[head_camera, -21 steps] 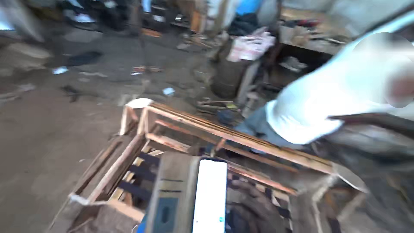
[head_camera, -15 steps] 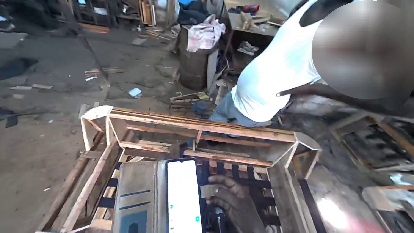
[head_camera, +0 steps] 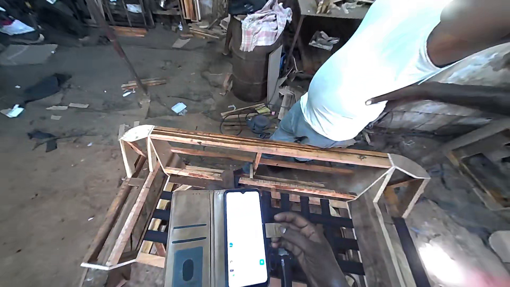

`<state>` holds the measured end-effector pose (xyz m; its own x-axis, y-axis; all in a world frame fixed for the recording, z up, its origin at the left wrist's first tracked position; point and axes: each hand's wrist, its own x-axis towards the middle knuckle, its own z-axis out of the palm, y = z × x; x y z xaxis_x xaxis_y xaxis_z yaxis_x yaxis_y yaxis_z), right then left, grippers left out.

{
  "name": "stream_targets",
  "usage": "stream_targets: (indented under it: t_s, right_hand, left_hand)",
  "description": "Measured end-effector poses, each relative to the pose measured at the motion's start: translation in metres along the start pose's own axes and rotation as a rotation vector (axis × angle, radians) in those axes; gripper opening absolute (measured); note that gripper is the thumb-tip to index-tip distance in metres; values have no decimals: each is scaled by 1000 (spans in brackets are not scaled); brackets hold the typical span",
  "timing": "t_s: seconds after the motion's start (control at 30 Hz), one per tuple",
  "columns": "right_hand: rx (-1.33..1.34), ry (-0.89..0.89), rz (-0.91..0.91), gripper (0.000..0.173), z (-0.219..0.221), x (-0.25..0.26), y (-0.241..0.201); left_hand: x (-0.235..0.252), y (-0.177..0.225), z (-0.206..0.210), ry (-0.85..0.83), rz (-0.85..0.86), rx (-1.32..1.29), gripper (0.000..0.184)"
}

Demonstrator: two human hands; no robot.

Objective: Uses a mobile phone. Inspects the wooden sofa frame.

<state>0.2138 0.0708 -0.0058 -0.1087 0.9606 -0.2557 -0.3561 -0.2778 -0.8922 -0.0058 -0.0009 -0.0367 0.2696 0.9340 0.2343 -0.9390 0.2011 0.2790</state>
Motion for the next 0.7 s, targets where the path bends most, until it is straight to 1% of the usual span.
stream_targets:
  t_s: [0.03, 0.1, 0.23, 0.33, 0.47, 0.57, 0.63, 0.7]
  right_hand:
    - [-3, 5, 1, 27, -1, -1, 0]
    - [-16, 20, -6, 26, -2, -2, 0]
    - [-31, 43, -32, 26, -7, -4, 2]
    - [-39, 45, -46, 25, -11, -6, 3]
    - [-44, 58, -57, 24, -15, -9, 3]
    - [-48, 62, -61, 23, -17, -11, 2]
    - [-49, 74, -60, 22, -17, -12, 1]
    - [-50, 73, -69, 22, -18, -13, 2]
  left_hand:
    - [-1, -1, 0, 4, -2, 9, 44]
    - [6, -3, 16, 79, 6, 6, 41]
    - [3, -6, 11, 50, -18, 15, 39]
    - [5, -10, 18, 106, -1, 43, 39]
    - [-3, -13, 5, 75, -19, 72, 42]
    - [0, -15, 9, 72, -25, 48, 43]
    - [4, -17, 18, 94, -25, 40, 44]
    - [2, -18, 13, 63, -33, 53, 47]
